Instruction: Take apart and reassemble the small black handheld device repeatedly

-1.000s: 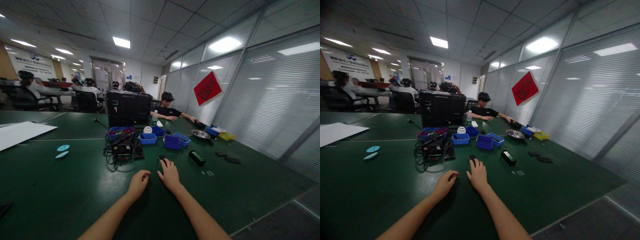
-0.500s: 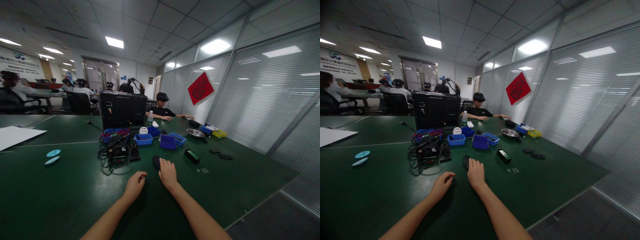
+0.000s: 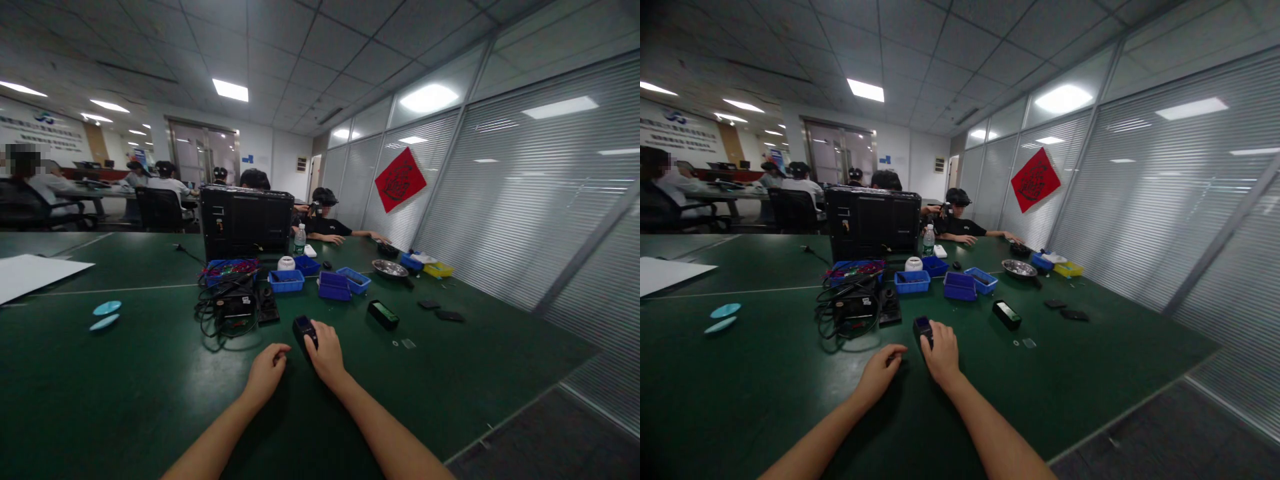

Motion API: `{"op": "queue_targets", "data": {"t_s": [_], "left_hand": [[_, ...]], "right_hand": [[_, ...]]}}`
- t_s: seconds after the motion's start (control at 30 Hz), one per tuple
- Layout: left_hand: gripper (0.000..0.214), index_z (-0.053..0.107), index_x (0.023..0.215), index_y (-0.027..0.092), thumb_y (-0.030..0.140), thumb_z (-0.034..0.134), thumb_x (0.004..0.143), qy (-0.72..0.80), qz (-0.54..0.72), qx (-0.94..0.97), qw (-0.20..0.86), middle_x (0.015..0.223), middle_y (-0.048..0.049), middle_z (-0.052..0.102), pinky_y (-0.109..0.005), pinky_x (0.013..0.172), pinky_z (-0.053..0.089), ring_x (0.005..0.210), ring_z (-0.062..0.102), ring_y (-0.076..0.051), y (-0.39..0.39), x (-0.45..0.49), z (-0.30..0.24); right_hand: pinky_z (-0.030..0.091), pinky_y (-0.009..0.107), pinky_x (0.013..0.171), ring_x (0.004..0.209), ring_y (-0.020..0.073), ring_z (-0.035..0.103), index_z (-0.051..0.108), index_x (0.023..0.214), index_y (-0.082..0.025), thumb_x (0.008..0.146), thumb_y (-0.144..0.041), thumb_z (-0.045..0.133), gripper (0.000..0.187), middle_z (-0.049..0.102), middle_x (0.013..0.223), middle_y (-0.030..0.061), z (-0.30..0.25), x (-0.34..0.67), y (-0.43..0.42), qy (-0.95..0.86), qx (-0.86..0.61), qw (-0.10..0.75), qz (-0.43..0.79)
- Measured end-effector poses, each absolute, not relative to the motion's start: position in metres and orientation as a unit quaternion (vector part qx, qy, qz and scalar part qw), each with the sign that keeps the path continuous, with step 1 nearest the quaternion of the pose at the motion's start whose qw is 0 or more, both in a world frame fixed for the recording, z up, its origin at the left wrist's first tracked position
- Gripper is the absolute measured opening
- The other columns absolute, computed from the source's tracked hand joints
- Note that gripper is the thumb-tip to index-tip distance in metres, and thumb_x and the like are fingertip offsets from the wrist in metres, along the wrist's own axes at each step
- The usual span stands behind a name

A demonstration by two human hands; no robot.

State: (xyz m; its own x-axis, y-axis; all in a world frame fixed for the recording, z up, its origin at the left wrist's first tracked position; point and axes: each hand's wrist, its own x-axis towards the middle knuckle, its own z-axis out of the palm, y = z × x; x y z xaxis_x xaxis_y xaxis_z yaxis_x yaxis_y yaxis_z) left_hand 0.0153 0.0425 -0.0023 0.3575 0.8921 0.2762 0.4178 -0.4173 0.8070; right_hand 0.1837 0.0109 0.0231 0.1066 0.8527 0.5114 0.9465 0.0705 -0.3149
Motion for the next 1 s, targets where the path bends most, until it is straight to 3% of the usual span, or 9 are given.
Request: {"op": "queue_targets", "data": {"t_s": [0.17, 0.4, 0.57, 0.67, 0.8, 1.0], "left_hand": [[0.029, 0.058, 0.097, 0.018, 0.021, 0.042, 0.073, 0.452, 0.414, 0.713, 0.34, 0.094, -0.0052, 0.06, -0.029, 0.077, 0.046, 0.086, 0.057, -0.016, 0.041, 0.012, 0.004], [0.038, 0.051, 0.107, 0.015, 0.036, 0.04, 0.077, 0.514, 0.483, 0.637, 0.309, 0.105, -0.0092, 0.055, -0.033, 0.078, 0.047, 0.09, 0.056, -0.019, 0.046, 0.002, 0.0], [0.045, 0.048, 0.109, 0.015, 0.045, 0.036, 0.079, 0.541, 0.505, 0.612, 0.278, 0.106, -0.0103, 0.052, -0.038, 0.082, 0.045, 0.094, 0.054, -0.022, 0.048, -0.005, -0.001], [0.047, 0.048, 0.11, 0.015, 0.047, 0.042, 0.076, 0.561, 0.485, 0.626, 0.241, 0.107, -0.0106, 0.051, -0.041, 0.088, 0.041, 0.1, 0.051, -0.024, 0.043, -0.004, 0.005], [0.054, 0.044, 0.116, 0.015, 0.036, 0.057, 0.067, 0.585, 0.436, 0.665, 0.159, 0.115, -0.0105, 0.047, -0.039, 0.097, 0.034, 0.111, 0.045, -0.025, 0.032, -0.002, 0.015], [0.063, 0.032, 0.128, 0.016, 0.016, 0.051, 0.068, 0.6, 0.395, 0.679, 0.152, 0.126, -0.0105, 0.044, -0.032, 0.097, 0.034, 0.117, 0.042, -0.022, 0.028, -0.006, 0.018]], "right_hand": [[0.039, 0.032, 0.086, 0.101, 0.0211, 0.052, 0.045, 0.124, -0.012, 0.086, -0.031, 0.032, 0.045, 0.057, 0.113, 0.0119, 0.011, 0.186, 0.02, -0.639, -0.702, 0.314, 0.032], [0.038, 0.034, 0.091, 0.105, 0.0206, 0.051, 0.05, 0.12, -0.016, 0.086, -0.036, 0.032, 0.043, 0.057, 0.115, 0.0097, 0.014, 0.151, 0.008, -0.625, -0.652, 0.403, 0.146], [0.048, 0.03, 0.069, 0.083, 0.0176, 0.059, 0.058, 0.108, -0.019, 0.088, -0.044, 0.024, 0.047, 0.064, 0.096, 0.0059, 0.007, 0.129, 0.013, -0.598, -0.558, 0.488, 0.305], [0.046, 0.027, 0.053, 0.073, 0.0176, 0.06, 0.058, 0.106, -0.015, 0.085, -0.049, 0.028, 0.05, 0.065, 0.091, 0.008, -0.001, 0.122, 0.022, -0.573, -0.545, 0.497, 0.357], [0.041, 0.023, 0.045, 0.068, 0.0163, 0.059, 0.058, 0.105, -0.013, 0.08, -0.055, 0.034, 0.054, 0.064, 0.093, 0.0114, -0.004, 0.119, 0.032, -0.547, -0.521, 0.512, 0.409], [0.042, 0.021, 0.042, 0.062, 0.0151, 0.059, 0.052, 0.102, -0.013, 0.074, -0.056, 0.046, 0.052, 0.065, 0.083, 0.0113, -0.003, 0.128, 0.039, -0.453, -0.451, 0.567, 0.519]]}}
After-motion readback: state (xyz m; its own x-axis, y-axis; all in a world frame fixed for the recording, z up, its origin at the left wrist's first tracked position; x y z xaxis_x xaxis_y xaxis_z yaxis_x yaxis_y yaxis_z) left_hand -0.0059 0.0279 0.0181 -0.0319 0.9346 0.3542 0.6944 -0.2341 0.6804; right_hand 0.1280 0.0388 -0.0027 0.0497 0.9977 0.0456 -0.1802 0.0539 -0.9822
